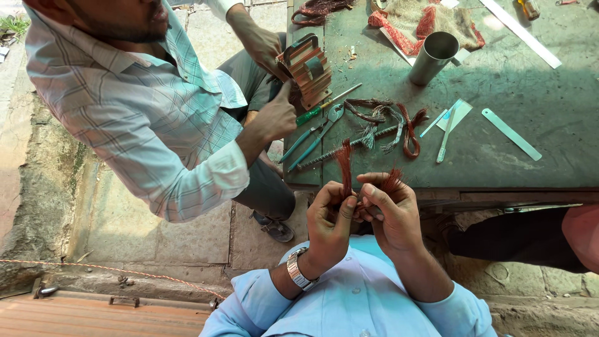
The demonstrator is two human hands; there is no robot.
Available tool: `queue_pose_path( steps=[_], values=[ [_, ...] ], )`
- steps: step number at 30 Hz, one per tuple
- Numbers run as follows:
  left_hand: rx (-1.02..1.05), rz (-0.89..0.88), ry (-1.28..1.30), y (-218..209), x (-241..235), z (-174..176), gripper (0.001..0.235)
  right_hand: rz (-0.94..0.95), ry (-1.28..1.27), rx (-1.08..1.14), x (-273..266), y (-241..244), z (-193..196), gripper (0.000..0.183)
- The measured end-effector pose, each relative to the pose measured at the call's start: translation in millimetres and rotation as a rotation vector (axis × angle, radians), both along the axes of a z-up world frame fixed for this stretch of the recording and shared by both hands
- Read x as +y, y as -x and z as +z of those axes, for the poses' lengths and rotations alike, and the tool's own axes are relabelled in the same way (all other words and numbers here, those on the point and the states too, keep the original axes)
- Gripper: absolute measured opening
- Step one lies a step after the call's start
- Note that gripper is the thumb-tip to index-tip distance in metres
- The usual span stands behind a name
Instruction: The person holds a bundle of copper wires and twists them together by hand. Another person works on a motor component nearby using pliers and a screwdriver.
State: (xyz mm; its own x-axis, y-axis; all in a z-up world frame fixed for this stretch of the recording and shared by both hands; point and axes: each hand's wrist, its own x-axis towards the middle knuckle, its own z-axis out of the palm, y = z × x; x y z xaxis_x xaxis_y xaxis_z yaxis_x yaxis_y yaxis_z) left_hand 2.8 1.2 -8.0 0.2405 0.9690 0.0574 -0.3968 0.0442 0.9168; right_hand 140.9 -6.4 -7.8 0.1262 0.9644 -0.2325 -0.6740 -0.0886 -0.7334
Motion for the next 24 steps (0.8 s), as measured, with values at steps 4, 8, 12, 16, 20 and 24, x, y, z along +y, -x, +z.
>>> queue_pose_path(
  steps=[4,8,12,16,20,24],
  values=[
    [0.025,-0.025,0.017,-1.1,-1.4,-0.6,0.007,-0.056,0.019,-0.018,-1.1,2.0,-2.9,0.016],
    [0.022,0.007,0.009,-2.5,-1.3,-1.4,0.008,-0.104,0.007,0.026,-0.3,4.5,1.4,0.012],
    [-0.001,0.042,0.019,-2.0,-0.8,-2.4,0.009,-0.100,-0.036,0.085,-0.6,5.1,7.8,0.012],
    [0.003,0.026,0.021,-1.5,-1.8,-2.3,0.009,-0.068,-0.079,0.096,0.5,6.6,7.8,0.009],
    [-0.010,0.012,-0.025,-1.3,-2.1,-0.8,0.008,0.018,-0.071,0.035,-0.8,0.1,8.0,0.023],
    [0.001,0.005,-0.050,-1.5,-1.5,0.4,0.007,0.098,-0.013,0.017,1.8,-6.4,9.4,0.029]
  ],
)
